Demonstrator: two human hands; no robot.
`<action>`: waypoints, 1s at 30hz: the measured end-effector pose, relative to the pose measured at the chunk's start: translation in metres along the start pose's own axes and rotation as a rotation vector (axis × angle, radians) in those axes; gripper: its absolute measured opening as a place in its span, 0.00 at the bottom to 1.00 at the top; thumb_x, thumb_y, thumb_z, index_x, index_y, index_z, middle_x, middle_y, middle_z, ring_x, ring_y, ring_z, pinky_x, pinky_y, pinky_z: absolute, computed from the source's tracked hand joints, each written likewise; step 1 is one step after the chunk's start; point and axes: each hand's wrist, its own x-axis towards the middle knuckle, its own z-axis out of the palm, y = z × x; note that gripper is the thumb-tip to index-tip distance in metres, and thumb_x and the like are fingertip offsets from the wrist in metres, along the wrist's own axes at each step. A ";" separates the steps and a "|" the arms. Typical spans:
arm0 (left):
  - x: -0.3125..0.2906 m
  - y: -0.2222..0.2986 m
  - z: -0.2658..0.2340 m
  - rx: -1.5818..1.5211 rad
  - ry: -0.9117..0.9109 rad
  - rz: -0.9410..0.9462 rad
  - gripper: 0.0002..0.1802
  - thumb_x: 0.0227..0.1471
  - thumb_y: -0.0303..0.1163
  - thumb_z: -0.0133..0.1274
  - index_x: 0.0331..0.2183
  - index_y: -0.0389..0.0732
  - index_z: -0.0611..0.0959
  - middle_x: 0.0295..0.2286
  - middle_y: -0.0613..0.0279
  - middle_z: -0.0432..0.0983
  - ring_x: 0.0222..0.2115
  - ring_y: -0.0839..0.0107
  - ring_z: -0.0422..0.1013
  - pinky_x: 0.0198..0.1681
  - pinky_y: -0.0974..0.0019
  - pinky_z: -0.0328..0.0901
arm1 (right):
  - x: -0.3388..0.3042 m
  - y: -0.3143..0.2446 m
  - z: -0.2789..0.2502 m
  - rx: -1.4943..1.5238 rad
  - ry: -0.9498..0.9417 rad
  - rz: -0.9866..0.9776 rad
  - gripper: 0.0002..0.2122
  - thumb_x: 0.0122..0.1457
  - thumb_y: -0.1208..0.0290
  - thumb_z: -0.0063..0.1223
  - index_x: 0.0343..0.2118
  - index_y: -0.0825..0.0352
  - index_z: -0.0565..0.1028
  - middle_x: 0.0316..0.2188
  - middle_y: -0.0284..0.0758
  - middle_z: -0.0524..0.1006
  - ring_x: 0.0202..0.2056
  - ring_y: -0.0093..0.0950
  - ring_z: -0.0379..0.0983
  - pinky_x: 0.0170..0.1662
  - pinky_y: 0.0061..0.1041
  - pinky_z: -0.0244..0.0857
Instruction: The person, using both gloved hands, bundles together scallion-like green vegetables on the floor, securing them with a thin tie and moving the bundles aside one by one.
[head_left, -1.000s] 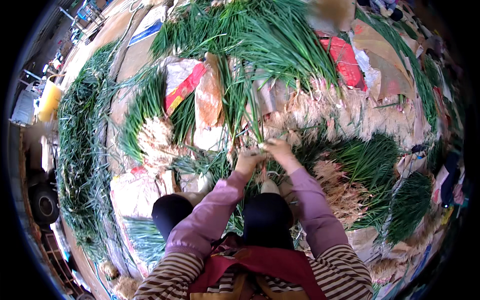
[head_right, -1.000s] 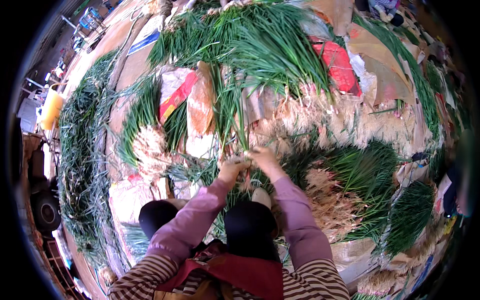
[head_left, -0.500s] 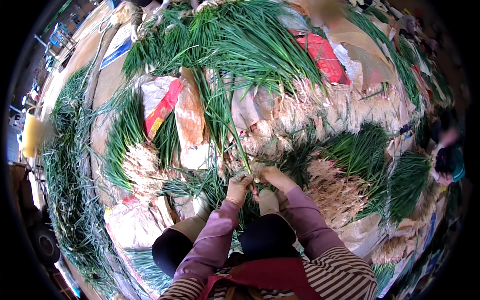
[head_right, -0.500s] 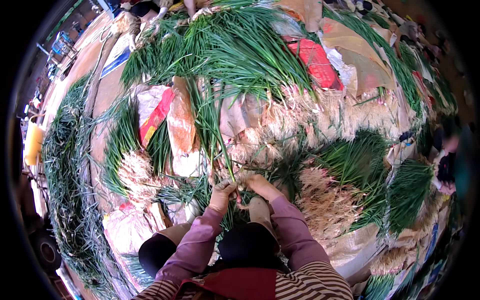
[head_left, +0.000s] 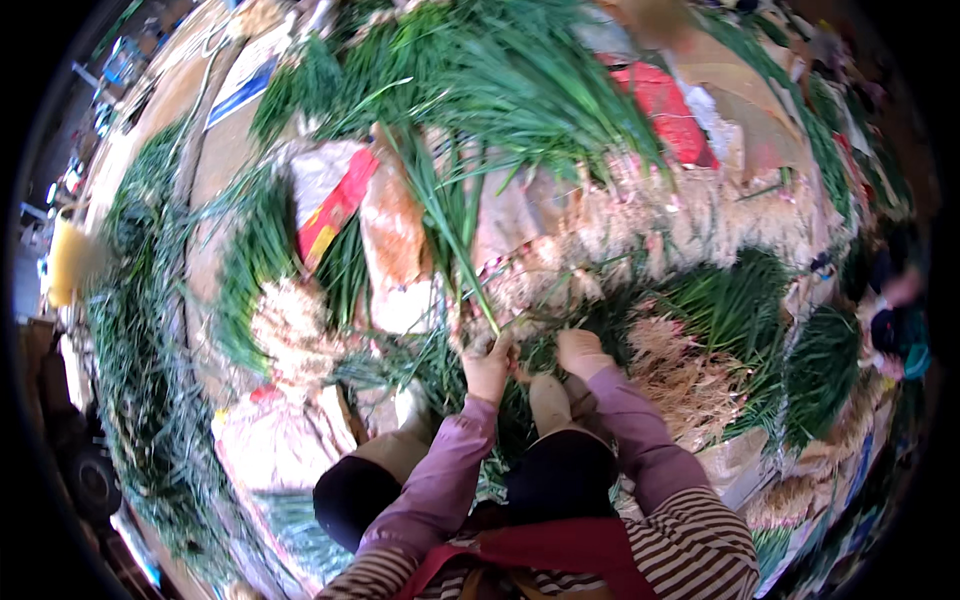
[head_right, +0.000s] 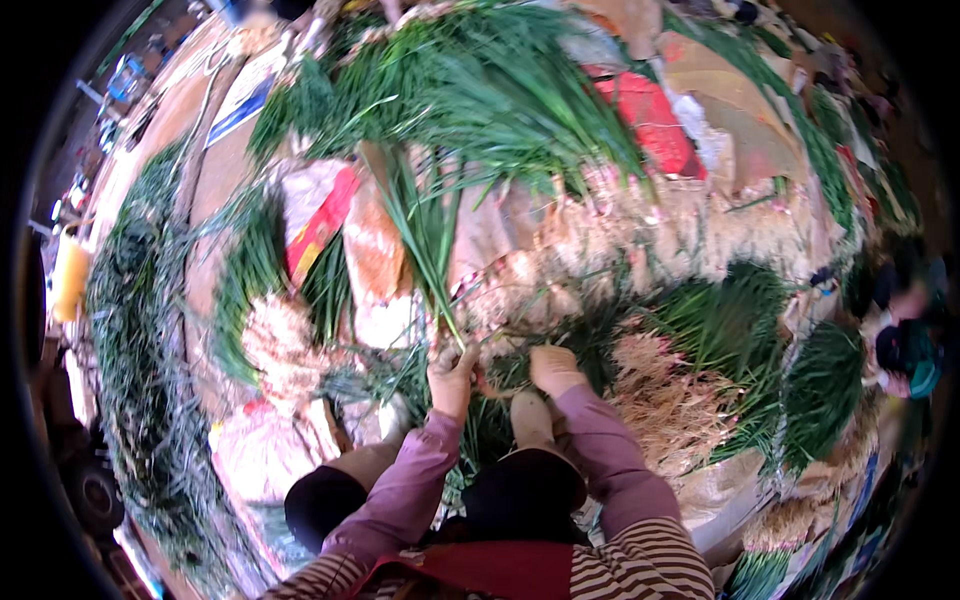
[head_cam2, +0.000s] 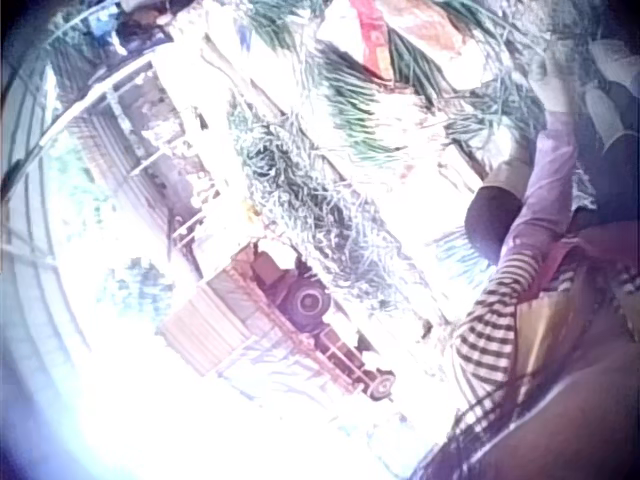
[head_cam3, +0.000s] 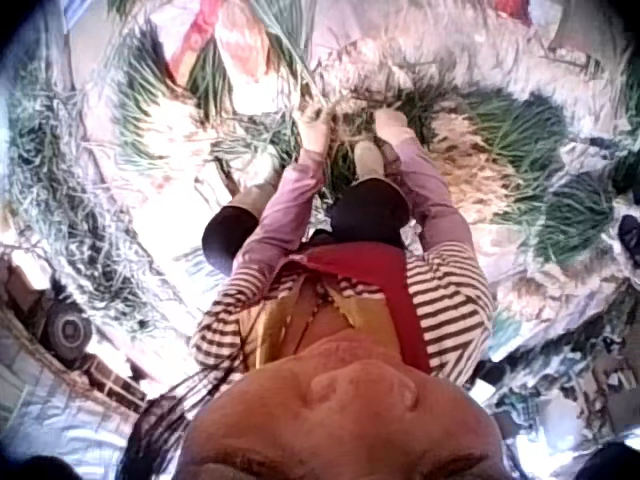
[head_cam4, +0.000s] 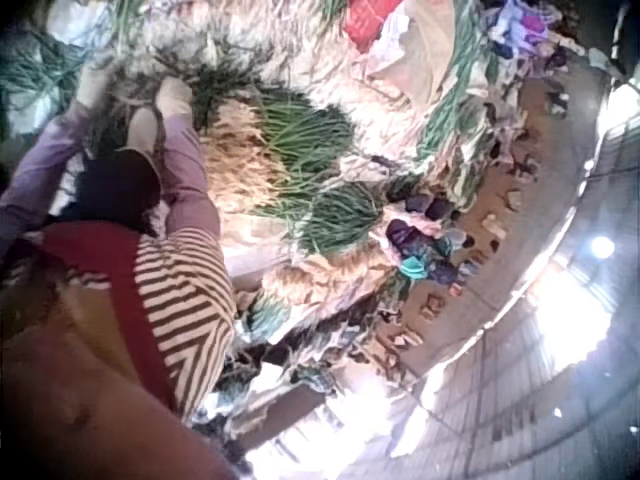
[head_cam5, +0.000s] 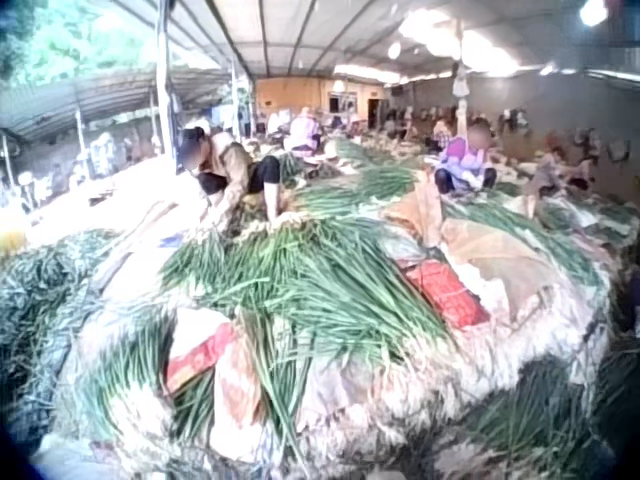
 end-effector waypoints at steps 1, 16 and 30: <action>0.006 -0.008 -0.008 -0.002 0.017 0.118 0.12 0.51 0.32 0.51 0.20 0.36 0.76 0.13 0.68 0.69 0.13 0.81 0.63 0.16 0.77 0.55 | -0.005 0.008 0.009 -0.004 -0.195 -0.029 0.08 0.47 0.71 0.45 0.25 0.69 0.75 0.29 0.47 0.75 0.33 0.43 0.72 0.36 0.39 0.65; 0.031 -0.007 -0.068 -0.294 0.293 0.123 0.08 0.50 0.31 0.50 0.34 0.39 0.78 0.10 0.75 0.56 0.10 0.84 0.49 0.12 0.77 0.44 | 0.034 -0.008 -0.105 0.899 0.727 0.233 0.12 0.55 0.71 0.46 0.41 0.68 0.73 0.28 0.42 0.75 0.27 0.35 0.72 0.35 0.33 0.65; 0.044 0.003 -0.075 -0.169 0.192 0.069 0.11 0.50 0.32 0.49 0.35 0.38 0.79 0.12 0.72 0.64 0.10 0.85 0.53 0.13 0.79 0.47 | 0.118 0.036 -0.176 0.679 0.476 0.237 0.17 0.50 0.69 0.53 0.42 0.70 0.72 0.26 0.41 0.76 0.28 0.30 0.74 0.33 0.29 0.67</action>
